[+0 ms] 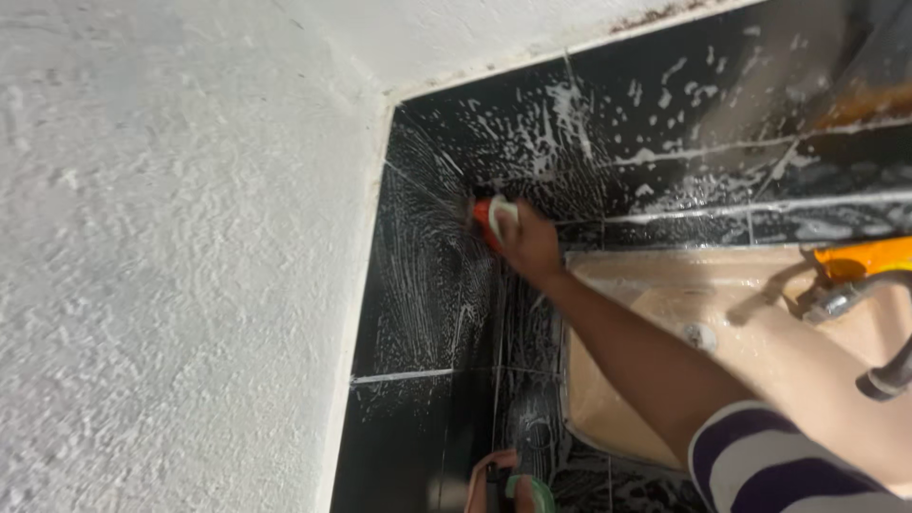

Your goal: The person scrubs a beige sink and surrounding black tiled walls using a spray bottle and a scrub brush. They apply cleaning solution and scrub the sink basin, faucet, and wall tiles, then rinse the brush under running water.

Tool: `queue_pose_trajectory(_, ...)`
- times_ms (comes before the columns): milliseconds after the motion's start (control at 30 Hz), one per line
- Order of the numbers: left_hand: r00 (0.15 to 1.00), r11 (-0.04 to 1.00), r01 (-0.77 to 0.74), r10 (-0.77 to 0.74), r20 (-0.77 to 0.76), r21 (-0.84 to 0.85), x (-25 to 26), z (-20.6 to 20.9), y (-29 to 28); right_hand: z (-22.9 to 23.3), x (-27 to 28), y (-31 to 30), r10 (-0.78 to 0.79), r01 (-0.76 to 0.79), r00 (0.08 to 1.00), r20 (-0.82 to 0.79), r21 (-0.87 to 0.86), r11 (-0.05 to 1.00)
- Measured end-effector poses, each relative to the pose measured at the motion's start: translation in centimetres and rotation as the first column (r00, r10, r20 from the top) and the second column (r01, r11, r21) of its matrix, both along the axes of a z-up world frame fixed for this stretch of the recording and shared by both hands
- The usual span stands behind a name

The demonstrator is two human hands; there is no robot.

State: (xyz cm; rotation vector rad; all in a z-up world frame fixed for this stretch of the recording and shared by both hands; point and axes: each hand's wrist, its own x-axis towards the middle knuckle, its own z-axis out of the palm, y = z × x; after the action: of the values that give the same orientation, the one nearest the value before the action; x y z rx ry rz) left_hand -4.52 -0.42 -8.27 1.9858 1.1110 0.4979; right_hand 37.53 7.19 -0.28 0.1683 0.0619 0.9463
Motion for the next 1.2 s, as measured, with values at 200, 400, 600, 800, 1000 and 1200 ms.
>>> queue_pose_trajectory(200,0.999,0.999,0.045,-0.045,0.009,-0.025,0.5,0.8,-2.0,2.8,-1.0,-0.9,0.254,0.971,-0.036,0.967,-0.026,0.237)
queue_pose_trajectory(400,0.992,0.996,0.089,-0.091,0.091,0.021,-0.2,3.8,-2.7,-1.0,-1.3,-2.0,0.444,0.949,0.166,0.881,-0.265,0.172)
queue_pose_trajectory(600,0.997,0.998,0.026,-0.022,0.073,-0.049,-1.3,8.2,-4.6,0.1,-6.5,-3.9,0.508,0.749,0.476,0.718,-0.633,0.193)
queue_pose_trajectory(800,0.999,0.997,-0.036,0.036,-0.002,-0.075,-3.2,10.6,-5.2,0.6,-22.5,-9.2,0.405,0.433,0.731,0.549,-0.832,0.346)
queue_pose_trajectory(1000,0.96,0.935,-0.238,0.185,-0.21,-0.262,-3.0,13.3,-7.4,3.8,-11.2,-5.0,0.462,0.535,0.693,0.553,-0.824,0.185)
queue_pose_trajectory(1200,0.957,0.909,-0.176,0.068,-0.282,-0.377,-4.8,14.2,-7.4,4.3,-16.7,-8.1,0.61,0.501,0.61,0.506,-0.842,0.197)
